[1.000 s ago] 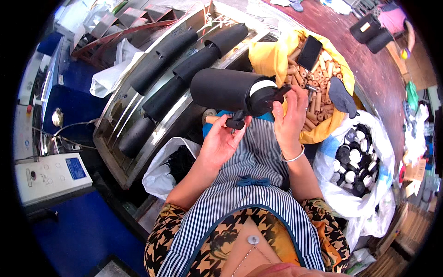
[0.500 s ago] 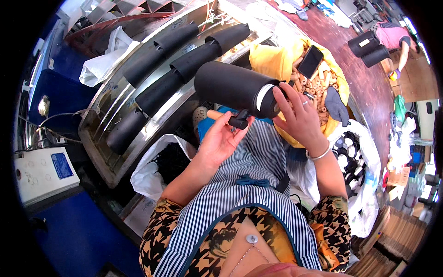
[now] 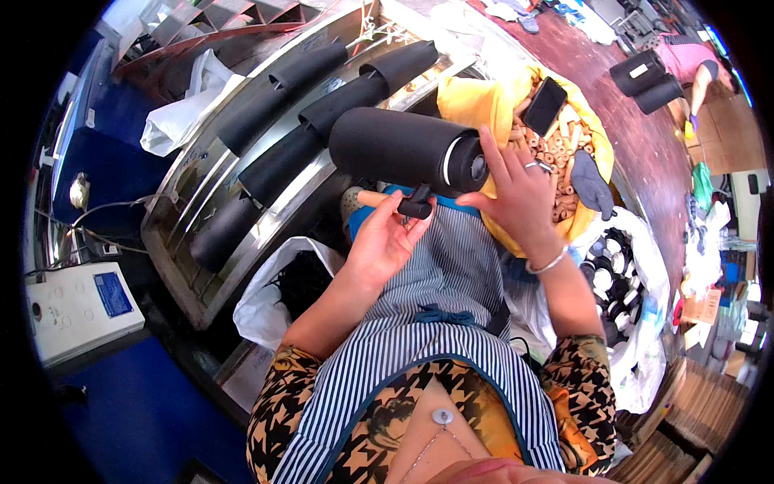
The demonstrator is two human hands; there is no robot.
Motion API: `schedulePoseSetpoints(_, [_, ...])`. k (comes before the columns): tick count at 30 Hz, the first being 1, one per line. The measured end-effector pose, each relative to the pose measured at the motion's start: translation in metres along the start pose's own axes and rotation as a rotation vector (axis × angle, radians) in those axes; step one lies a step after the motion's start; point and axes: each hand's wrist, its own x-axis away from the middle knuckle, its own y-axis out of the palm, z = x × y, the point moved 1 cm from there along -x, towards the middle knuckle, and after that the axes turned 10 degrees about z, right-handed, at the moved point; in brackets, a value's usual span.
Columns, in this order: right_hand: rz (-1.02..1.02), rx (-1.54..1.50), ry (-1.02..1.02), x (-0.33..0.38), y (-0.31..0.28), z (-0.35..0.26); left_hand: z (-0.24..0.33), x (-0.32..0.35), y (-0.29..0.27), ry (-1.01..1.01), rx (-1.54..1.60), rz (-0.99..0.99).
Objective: The person assembles black cone-shaped buckets by inserting a light-colored wooden handle through a side aperture, securing it with a internal black cap, and placing the finished items onto a workbench.
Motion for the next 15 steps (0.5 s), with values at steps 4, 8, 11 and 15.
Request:
schedulePoseSetpoints(4, [-0.183, -0.862, 0.534, 0.016, 0.003, -0.028, 0.0, -0.01, -0.014, 0.123, -0.014, 0.014])
schedulePoseSetpoints(8, [0.349, -0.785, 0.145, 0.035, 0.011, -0.001, -0.007, -0.01, -0.001, 0.111, -0.117, -0.055])
schedulePoseSetpoints(11, [0.251, -0.323, 0.251, 0.083, 0.027, 0.022, -0.034, -0.012, -0.006, 0.074, -0.143, -0.13])
schedulePoseSetpoints(15, [0.458, -0.702, 0.685, 0.119, 0.072, 0.016, -0.071, -0.025, -0.005, 0.366, -0.454, -0.018])
